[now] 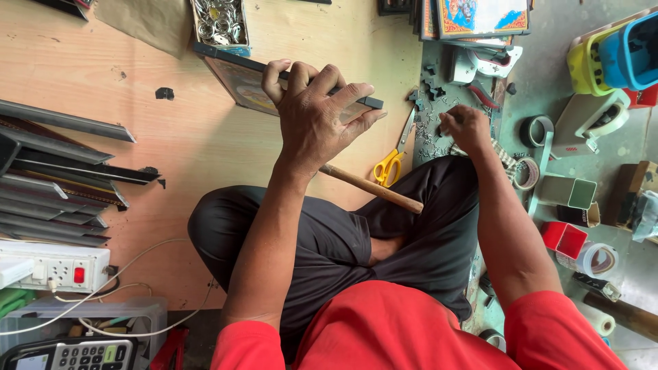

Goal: The person sits on the floor assembling a picture frame. They fit the backing board into the frame, press corner clips into place, hammer a fastener, drill a screw with a cordless drill, measure the top edge with a metal ruler, and attach a metal hanging ring to the frame back.

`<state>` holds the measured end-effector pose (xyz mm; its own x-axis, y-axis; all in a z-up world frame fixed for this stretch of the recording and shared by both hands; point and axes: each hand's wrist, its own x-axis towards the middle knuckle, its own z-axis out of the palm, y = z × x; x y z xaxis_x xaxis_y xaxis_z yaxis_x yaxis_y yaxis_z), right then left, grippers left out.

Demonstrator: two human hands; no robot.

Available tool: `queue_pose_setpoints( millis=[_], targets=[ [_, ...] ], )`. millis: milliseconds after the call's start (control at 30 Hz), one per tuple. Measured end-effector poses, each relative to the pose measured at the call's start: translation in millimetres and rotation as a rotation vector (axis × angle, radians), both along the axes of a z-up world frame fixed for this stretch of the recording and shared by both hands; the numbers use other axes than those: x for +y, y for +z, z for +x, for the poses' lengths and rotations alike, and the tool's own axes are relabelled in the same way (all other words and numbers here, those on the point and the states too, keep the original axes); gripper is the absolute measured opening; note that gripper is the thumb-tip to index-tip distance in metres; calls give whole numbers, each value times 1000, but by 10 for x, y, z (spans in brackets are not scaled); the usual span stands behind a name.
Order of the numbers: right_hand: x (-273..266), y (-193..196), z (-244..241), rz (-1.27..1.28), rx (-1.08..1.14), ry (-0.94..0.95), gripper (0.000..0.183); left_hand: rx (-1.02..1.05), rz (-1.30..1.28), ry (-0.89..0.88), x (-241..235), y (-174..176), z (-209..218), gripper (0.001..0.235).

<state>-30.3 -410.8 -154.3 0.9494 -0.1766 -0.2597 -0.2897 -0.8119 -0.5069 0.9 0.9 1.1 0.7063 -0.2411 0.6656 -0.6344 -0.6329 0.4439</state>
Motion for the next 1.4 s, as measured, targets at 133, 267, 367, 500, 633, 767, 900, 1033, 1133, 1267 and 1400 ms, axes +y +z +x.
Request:
queue_pose_setpoints(
  millis=[133,267,367,500,633,767,900,1033,1133,1267,1400],
  targets=[
    [-118,-58,-22,387,-81,-163,17,-3,-6,2,-11,-10,3,33],
    [-96,-40,-35,597,-116,-189,16,-10,-6,3,-15,-18,6,33],
    [12,78,-34,535,-87,-207,15,-11,-3,5,-21,1,2,32],
    [245,316,-33,148,-199,-64,13,-12,-15,8,-37,-17,9,32],
    [616,644,-61,237,-444,-14,14,2,-10,-2,-7,12,-4,31],
    [1453,1597,-13,543,-556,65,8,7,-3,-6,-22,65,-17,30],
    [1879,1947,5,622,-526,259,6,15,-7,9,-2,80,-28,31],
    [2069,2037,-8,375,-529,332,7,31,-21,4,5,49,-33,33],
    [2077,2045,-13,310,-535,369,8,29,-32,5,-3,51,-27,34],
    [2118,2110,-27,259,-594,412,8,34,-40,3,5,47,-32,33],
    [2157,2223,-37,123,-616,481,14,42,-45,-2,17,75,-50,31]
  ],
)
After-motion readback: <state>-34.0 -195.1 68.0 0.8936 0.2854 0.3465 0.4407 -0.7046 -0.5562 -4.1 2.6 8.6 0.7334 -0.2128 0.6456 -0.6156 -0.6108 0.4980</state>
